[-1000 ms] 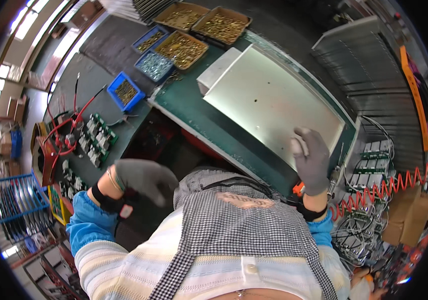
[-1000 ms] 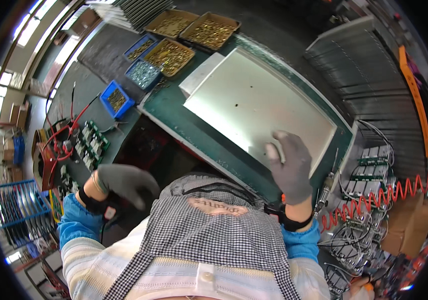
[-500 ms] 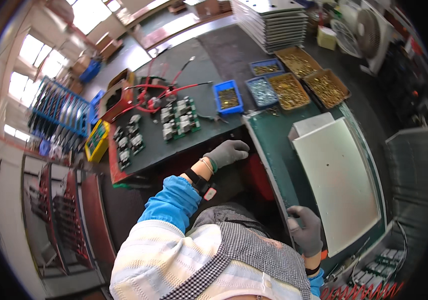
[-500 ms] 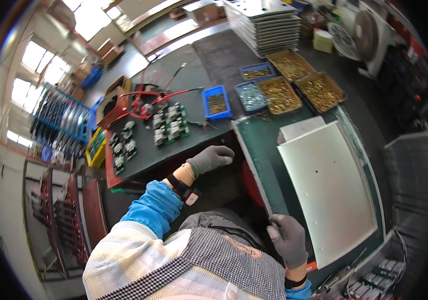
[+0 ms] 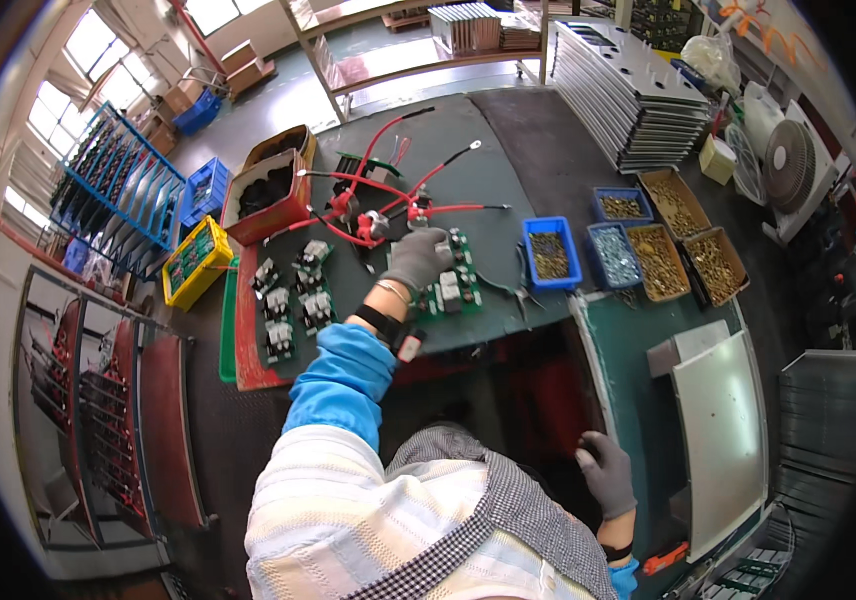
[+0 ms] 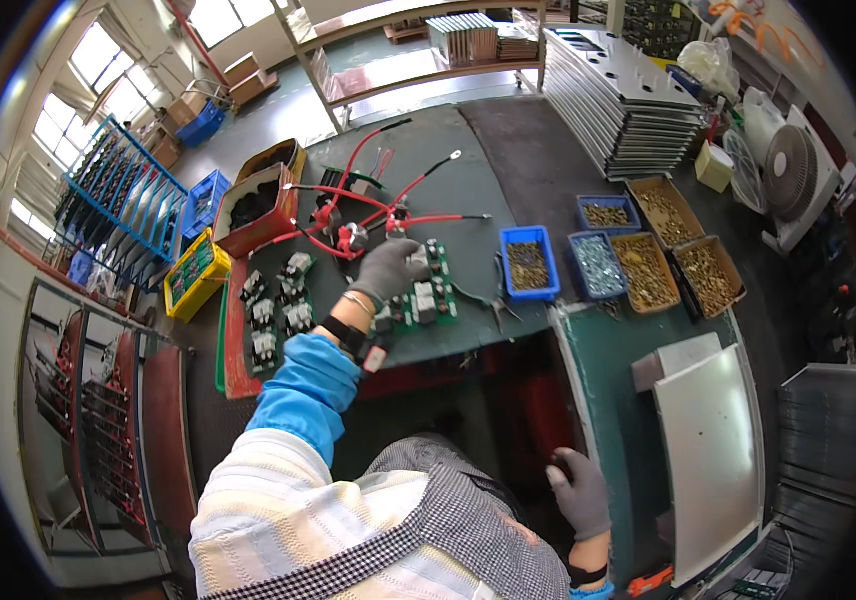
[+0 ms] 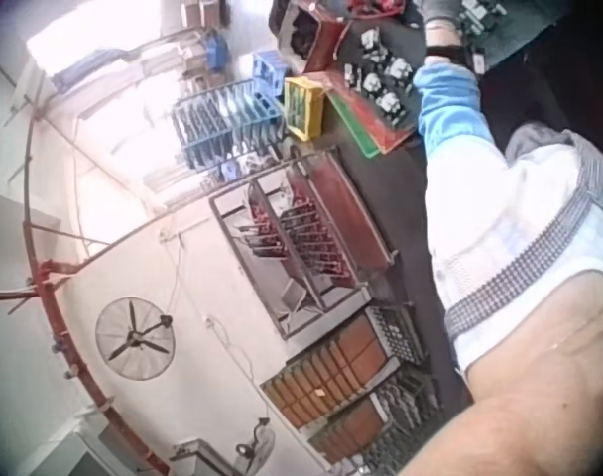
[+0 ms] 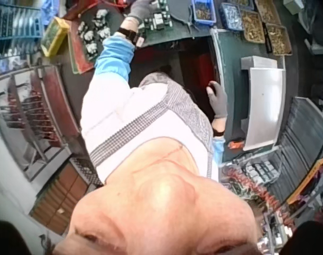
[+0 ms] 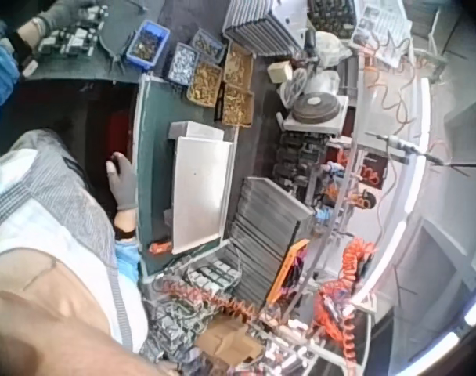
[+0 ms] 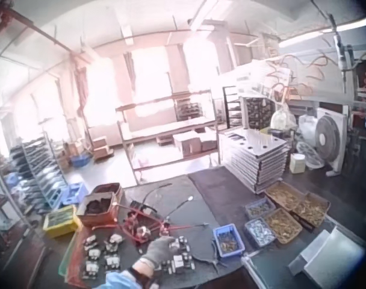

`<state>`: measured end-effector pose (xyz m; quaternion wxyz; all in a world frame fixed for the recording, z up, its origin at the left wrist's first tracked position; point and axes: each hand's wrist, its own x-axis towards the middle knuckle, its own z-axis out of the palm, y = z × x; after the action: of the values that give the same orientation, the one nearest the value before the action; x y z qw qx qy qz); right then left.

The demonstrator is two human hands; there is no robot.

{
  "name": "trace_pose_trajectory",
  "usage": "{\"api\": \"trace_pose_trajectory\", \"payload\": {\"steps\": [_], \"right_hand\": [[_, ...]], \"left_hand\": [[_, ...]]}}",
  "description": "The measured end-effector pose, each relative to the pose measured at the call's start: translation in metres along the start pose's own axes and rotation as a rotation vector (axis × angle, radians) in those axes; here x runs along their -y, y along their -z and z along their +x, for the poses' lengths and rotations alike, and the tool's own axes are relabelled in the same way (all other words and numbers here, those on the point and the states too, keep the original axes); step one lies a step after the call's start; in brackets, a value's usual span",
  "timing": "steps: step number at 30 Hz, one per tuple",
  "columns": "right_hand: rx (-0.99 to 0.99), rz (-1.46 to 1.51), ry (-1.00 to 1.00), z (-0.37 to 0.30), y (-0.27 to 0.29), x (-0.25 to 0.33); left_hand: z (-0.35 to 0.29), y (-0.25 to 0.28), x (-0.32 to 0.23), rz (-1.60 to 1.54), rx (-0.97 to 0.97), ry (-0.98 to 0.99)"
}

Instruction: Assembling electronic components onto a metal plate and securing them with screws.

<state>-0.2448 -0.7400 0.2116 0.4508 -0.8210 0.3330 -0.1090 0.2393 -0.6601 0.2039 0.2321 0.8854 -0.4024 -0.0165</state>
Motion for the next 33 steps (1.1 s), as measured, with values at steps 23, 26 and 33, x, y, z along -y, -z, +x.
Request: {"api": "trace_pose_trajectory", "payload": {"steps": [23, 26, 33], "right_hand": [[-0.283, -0.284, -0.163, 0.039, -0.060, 0.083], [-0.286, -0.350, -0.113, 0.036, -0.051, 0.086], [-0.466, -0.511, 0.262, 0.072, -0.023, 0.148]], "left_hand": [[0.156, -0.046, 0.114, -0.683, 0.291, 0.380], [0.138, -0.036, 0.094, -0.636, 0.147, 0.227], [0.065, 0.078, -0.001, -0.341, -0.552, -0.644]]}}
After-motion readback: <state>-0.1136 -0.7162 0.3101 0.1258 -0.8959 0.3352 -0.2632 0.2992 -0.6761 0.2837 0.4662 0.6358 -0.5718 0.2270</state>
